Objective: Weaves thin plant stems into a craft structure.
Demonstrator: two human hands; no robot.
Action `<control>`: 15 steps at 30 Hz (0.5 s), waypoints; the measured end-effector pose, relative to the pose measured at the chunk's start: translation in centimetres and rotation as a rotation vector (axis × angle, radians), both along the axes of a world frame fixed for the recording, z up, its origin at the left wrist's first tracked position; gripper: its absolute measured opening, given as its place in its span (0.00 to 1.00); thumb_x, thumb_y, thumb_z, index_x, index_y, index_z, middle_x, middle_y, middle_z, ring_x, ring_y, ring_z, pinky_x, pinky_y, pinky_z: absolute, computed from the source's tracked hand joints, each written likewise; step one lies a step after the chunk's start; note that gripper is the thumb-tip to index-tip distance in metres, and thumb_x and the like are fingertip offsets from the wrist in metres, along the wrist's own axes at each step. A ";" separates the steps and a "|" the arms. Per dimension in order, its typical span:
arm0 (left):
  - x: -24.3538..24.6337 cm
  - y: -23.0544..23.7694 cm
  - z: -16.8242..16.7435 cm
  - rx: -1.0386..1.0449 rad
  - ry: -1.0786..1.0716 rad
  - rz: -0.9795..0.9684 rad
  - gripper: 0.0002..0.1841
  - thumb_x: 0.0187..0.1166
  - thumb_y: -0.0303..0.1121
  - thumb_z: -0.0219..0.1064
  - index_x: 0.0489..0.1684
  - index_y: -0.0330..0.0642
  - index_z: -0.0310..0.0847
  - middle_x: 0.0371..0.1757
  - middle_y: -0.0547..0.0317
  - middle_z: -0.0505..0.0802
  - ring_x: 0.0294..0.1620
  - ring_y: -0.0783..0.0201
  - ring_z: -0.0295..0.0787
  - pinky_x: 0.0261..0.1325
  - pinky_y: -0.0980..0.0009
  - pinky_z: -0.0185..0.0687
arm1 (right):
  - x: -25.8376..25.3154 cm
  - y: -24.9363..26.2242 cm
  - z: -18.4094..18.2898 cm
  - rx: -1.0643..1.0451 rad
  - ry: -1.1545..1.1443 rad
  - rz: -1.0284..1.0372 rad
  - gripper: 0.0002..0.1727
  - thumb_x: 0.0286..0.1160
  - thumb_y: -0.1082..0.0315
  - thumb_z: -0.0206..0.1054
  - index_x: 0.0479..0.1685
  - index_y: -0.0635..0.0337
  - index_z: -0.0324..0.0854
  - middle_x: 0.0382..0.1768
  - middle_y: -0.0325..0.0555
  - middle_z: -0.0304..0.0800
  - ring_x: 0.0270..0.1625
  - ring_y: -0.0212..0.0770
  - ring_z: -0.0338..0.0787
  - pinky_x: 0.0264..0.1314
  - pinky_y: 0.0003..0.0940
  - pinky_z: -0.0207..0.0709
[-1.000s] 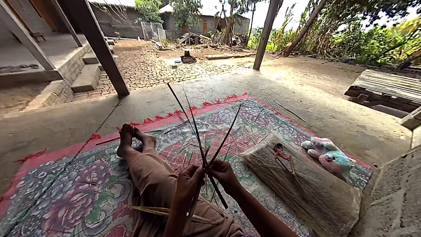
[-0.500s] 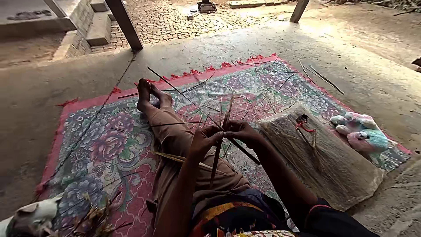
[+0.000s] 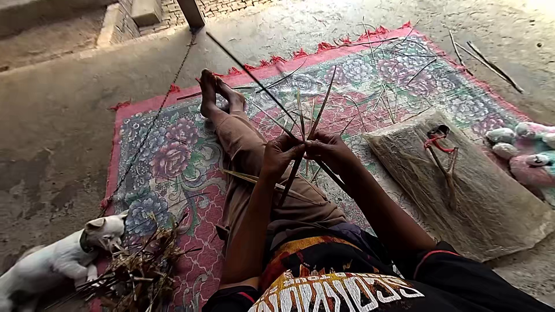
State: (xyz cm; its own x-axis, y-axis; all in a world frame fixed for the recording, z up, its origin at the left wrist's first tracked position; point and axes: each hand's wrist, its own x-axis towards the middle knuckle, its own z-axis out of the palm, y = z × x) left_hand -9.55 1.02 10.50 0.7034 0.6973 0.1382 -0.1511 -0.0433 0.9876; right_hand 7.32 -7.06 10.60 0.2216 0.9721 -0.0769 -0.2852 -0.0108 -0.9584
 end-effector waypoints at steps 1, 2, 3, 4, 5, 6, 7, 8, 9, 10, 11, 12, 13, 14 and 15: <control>0.0 0.0 -0.1 0.017 -0.019 0.003 0.08 0.75 0.19 0.70 0.47 0.37 0.85 0.36 0.60 0.93 0.31 0.73 0.89 0.38 0.76 0.88 | 0.0 0.1 -0.3 -0.002 0.030 0.000 0.05 0.84 0.74 0.60 0.42 0.61 0.80 0.29 0.37 0.87 0.31 0.29 0.87 0.43 0.30 0.87; 0.1 0.1 -0.2 0.028 -0.034 0.008 0.08 0.75 0.18 0.70 0.46 0.37 0.86 0.36 0.60 0.93 0.32 0.73 0.89 0.40 0.76 0.88 | 0.0 0.2 -0.5 -0.004 0.053 -0.004 0.05 0.84 0.74 0.59 0.41 0.62 0.80 0.28 0.38 0.87 0.30 0.30 0.87 0.42 0.30 0.87; 0.4 0.3 -0.4 0.025 -0.050 0.012 0.07 0.75 0.17 0.70 0.46 0.36 0.86 0.36 0.61 0.93 0.33 0.73 0.90 0.42 0.75 0.89 | 0.0 0.2 -0.5 -0.014 0.067 -0.005 0.06 0.84 0.74 0.59 0.40 0.62 0.80 0.28 0.38 0.87 0.30 0.31 0.87 0.43 0.32 0.87; 0.8 0.5 -0.6 -0.008 -0.074 0.023 0.07 0.74 0.16 0.70 0.44 0.34 0.86 0.34 0.61 0.94 0.32 0.72 0.91 0.42 0.74 0.91 | -0.1 0.3 -0.4 -0.027 0.057 -0.016 0.05 0.85 0.74 0.60 0.40 0.62 0.80 0.29 0.38 0.87 0.30 0.31 0.88 0.43 0.31 0.87; 1.0 0.8 -0.7 -0.044 -0.071 0.025 0.06 0.74 0.16 0.70 0.43 0.33 0.86 0.33 0.60 0.94 0.31 0.71 0.91 0.40 0.73 0.91 | -0.2 0.3 -0.3 -0.032 0.029 -0.024 0.05 0.85 0.74 0.60 0.41 0.61 0.80 0.29 0.38 0.88 0.31 0.30 0.88 0.43 0.31 0.88; 1.0 0.9 -0.7 -0.077 -0.053 0.016 0.05 0.75 0.17 0.69 0.44 0.32 0.85 0.33 0.59 0.94 0.30 0.71 0.91 0.39 0.72 0.91 | -0.2 0.3 -0.2 -0.025 -0.013 -0.027 0.04 0.84 0.74 0.61 0.41 0.61 0.80 0.29 0.37 0.88 0.31 0.29 0.88 0.43 0.29 0.87; 0.9 1.1 -0.6 -0.109 -0.035 0.001 0.05 0.76 0.18 0.69 0.45 0.31 0.85 0.33 0.58 0.94 0.30 0.69 0.91 0.39 0.71 0.91 | -0.2 0.3 -0.1 -0.008 -0.053 -0.023 0.03 0.83 0.75 0.61 0.43 0.62 0.80 0.31 0.37 0.88 0.32 0.29 0.89 0.44 0.29 0.87; 0.7 1.2 -0.5 -0.134 -0.013 -0.016 0.05 0.76 0.17 0.68 0.45 0.30 0.85 0.33 0.57 0.94 0.30 0.69 0.91 0.38 0.71 0.91 | -0.1 0.3 0.0 0.013 -0.087 -0.012 0.03 0.82 0.76 0.62 0.45 0.62 0.80 0.32 0.37 0.89 0.34 0.29 0.90 0.45 0.28 0.87; 0.5 1.2 -0.4 -0.155 0.015 -0.032 0.05 0.76 0.17 0.68 0.45 0.31 0.84 0.33 0.57 0.94 0.30 0.69 0.91 0.38 0.70 0.92 | 0.1 0.3 0.0 0.037 -0.109 0.011 0.04 0.80 0.77 0.63 0.47 0.63 0.80 0.34 0.37 0.90 0.36 0.29 0.91 0.48 0.29 0.88; 0.3 1.3 -0.2 -0.172 0.048 -0.043 0.05 0.76 0.17 0.68 0.44 0.31 0.84 0.33 0.57 0.93 0.30 0.69 0.91 0.39 0.70 0.92 | 0.4 0.3 0.0 0.052 -0.124 0.036 0.06 0.80 0.77 0.63 0.50 0.63 0.80 0.36 0.38 0.91 0.39 0.29 0.92 0.50 0.29 0.88; 0.2 1.3 0.0 -0.183 0.072 -0.052 0.05 0.76 0.17 0.68 0.44 0.31 0.82 0.32 0.57 0.93 0.29 0.69 0.90 0.39 0.70 0.91 | 0.6 0.3 0.1 0.058 -0.137 0.057 0.07 0.79 0.77 0.63 0.52 0.63 0.80 0.37 0.37 0.91 0.40 0.29 0.91 0.52 0.29 0.88; 0.0 1.3 0.2 -0.191 0.095 -0.062 0.05 0.75 0.16 0.68 0.44 0.31 0.82 0.32 0.57 0.92 0.29 0.69 0.90 0.38 0.71 0.91 | 0.7 0.4 0.1 0.066 -0.147 0.074 0.07 0.79 0.77 0.64 0.51 0.63 0.81 0.37 0.36 0.92 0.40 0.29 0.92 0.52 0.29 0.88; -0.1 1.3 0.5 -0.196 0.121 -0.077 0.06 0.76 0.17 0.68 0.45 0.32 0.80 0.32 0.57 0.92 0.29 0.69 0.90 0.38 0.71 0.91 | 0.8 0.5 0.1 0.074 -0.160 0.089 0.06 0.78 0.76 0.65 0.49 0.63 0.82 0.36 0.35 0.93 0.39 0.28 0.92 0.52 0.29 0.88; -0.2 1.3 0.7 -0.207 0.150 -0.093 0.06 0.77 0.18 0.68 0.47 0.32 0.79 0.33 0.57 0.92 0.29 0.69 0.90 0.37 0.72 0.90 | 0.9 0.6 0.1 0.075 -0.169 0.101 0.05 0.78 0.76 0.65 0.47 0.62 0.83 0.34 0.34 0.93 0.38 0.28 0.92 0.52 0.29 0.88; -0.3 1.2 0.9 -0.227 0.178 -0.107 0.05 0.80 0.20 0.66 0.48 0.33 0.78 0.34 0.58 0.91 0.30 0.69 0.89 0.37 0.72 0.89 | 0.9 0.6 0.1 0.071 -0.172 0.112 0.05 0.78 0.76 0.66 0.46 0.62 0.83 0.33 0.34 0.93 0.38 0.28 0.92 0.51 0.29 0.88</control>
